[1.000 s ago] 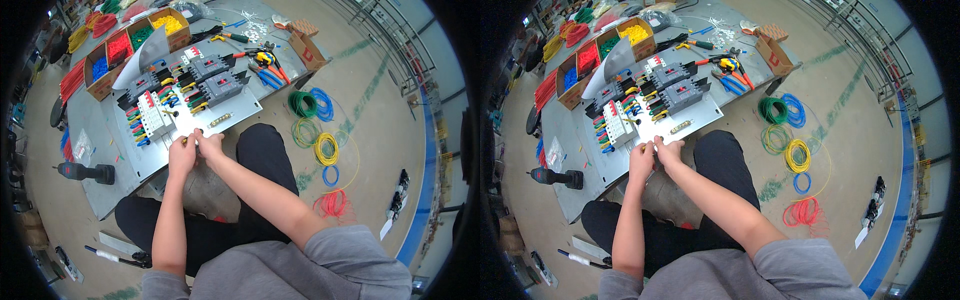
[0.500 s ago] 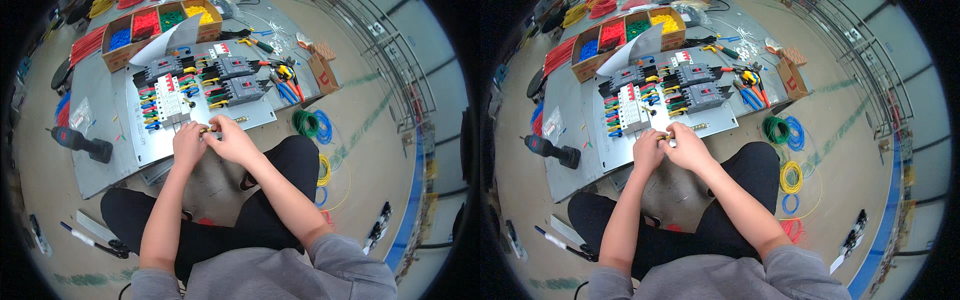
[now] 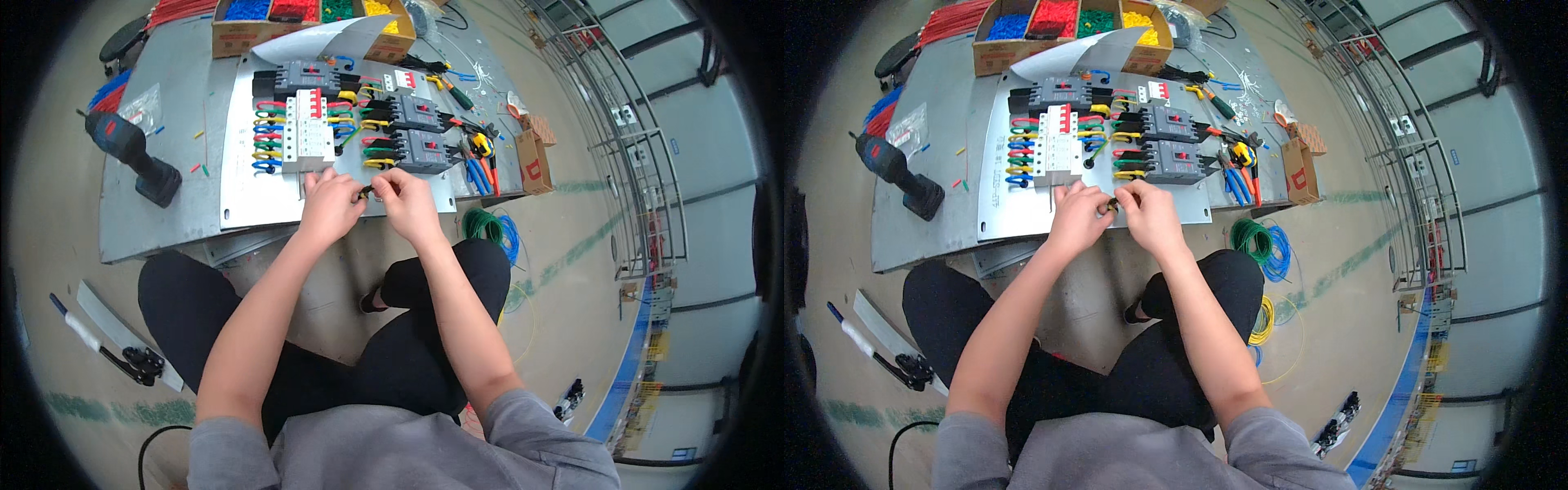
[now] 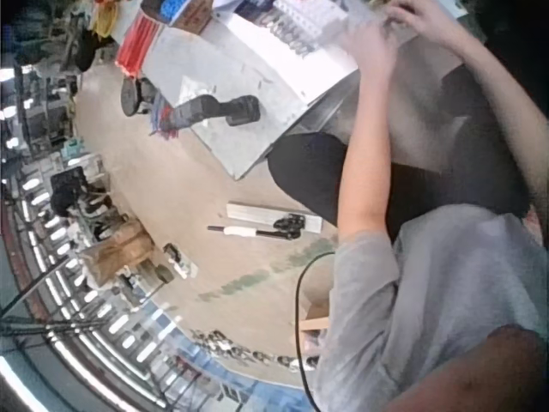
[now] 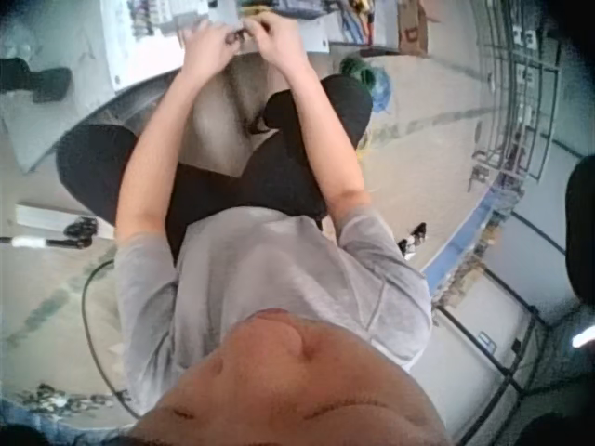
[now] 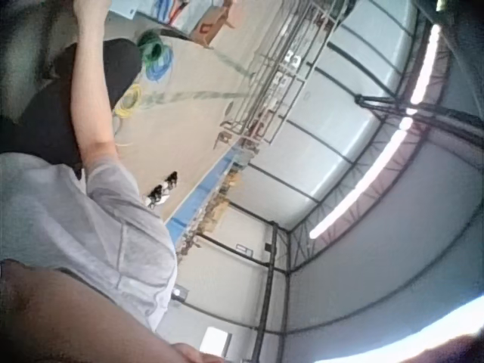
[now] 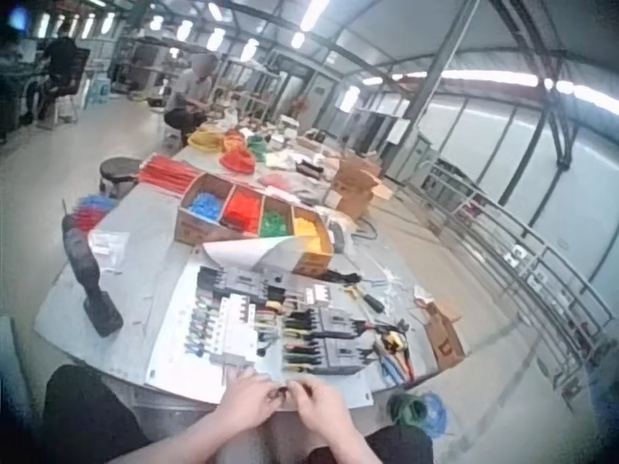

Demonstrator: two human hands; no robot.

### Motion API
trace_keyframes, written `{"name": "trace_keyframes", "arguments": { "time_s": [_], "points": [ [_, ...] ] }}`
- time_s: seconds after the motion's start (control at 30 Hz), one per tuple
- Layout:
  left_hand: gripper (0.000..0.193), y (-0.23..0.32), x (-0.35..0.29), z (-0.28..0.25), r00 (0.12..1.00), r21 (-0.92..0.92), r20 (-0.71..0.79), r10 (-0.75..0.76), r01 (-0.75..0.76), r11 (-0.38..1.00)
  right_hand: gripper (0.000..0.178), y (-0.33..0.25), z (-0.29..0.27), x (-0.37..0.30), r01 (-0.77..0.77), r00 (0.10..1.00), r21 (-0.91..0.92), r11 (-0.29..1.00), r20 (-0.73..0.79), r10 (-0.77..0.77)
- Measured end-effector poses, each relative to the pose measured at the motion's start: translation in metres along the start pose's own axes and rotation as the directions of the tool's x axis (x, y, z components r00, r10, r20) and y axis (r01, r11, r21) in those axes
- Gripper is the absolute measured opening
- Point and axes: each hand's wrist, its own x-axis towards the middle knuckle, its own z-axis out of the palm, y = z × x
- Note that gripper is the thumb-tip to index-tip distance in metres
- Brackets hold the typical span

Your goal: The person sits on a low stool and wires an electrical panel, using pliers to strip wires and a cordless drill to tighten terminal screws. The person handles multiple colored wires and connects them to a terminal block.

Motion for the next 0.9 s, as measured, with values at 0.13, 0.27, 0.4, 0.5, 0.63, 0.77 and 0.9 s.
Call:
{"name": "trace_keyframes", "arguments": {
  "time_s": [0.13,0.27,0.4,0.5,0.63,0.77,0.9],
  "points": [
    [0.016,0.005,0.0,0.002,0.998,-0.041,-0.051,0.027,-0.029,0.999,0.024,0.019,-0.004,0.007,-0.091,0.995,0.097,0.991,0.048,0.087],
    [0.016,0.009,0.004,-0.002,0.999,-0.051,-0.006,-0.053,0.052,0.997,0.024,0.011,-0.011,0.019,-0.091,0.987,0.001,0.996,0.136,0.09],
    [0.018,0.01,0.005,-0.003,0.997,-0.062,0.0,-0.076,0.076,0.995,0.025,0.014,-0.013,0.025,-0.071,0.989,-0.007,0.997,0.132,0.072],
    [0.018,0.01,0.005,-0.001,0.998,-0.088,-0.009,-0.061,0.06,0.994,0.025,0.021,-0.018,0.025,-0.097,0.984,0.015,0.995,0.152,0.093],
    [0.017,0.008,0.006,-0.003,0.998,-0.027,0.025,-0.057,0.057,0.998,0.022,0.012,-0.02,0.021,-0.125,0.976,-0.038,0.991,0.174,0.129],
    [0.015,0.01,0.01,0.002,0.999,-0.008,0.027,-0.032,0.032,0.999,0.02,0.029,-0.027,0.017,-0.141,0.984,-0.036,0.989,0.103,0.144],
    [0.014,0.011,0.012,0.004,1.0,0.015,0.021,-0.007,0.007,1.0,0.019,0.043,-0.025,0.012,-0.165,0.985,-0.011,0.986,0.056,0.165]
  ]
}}
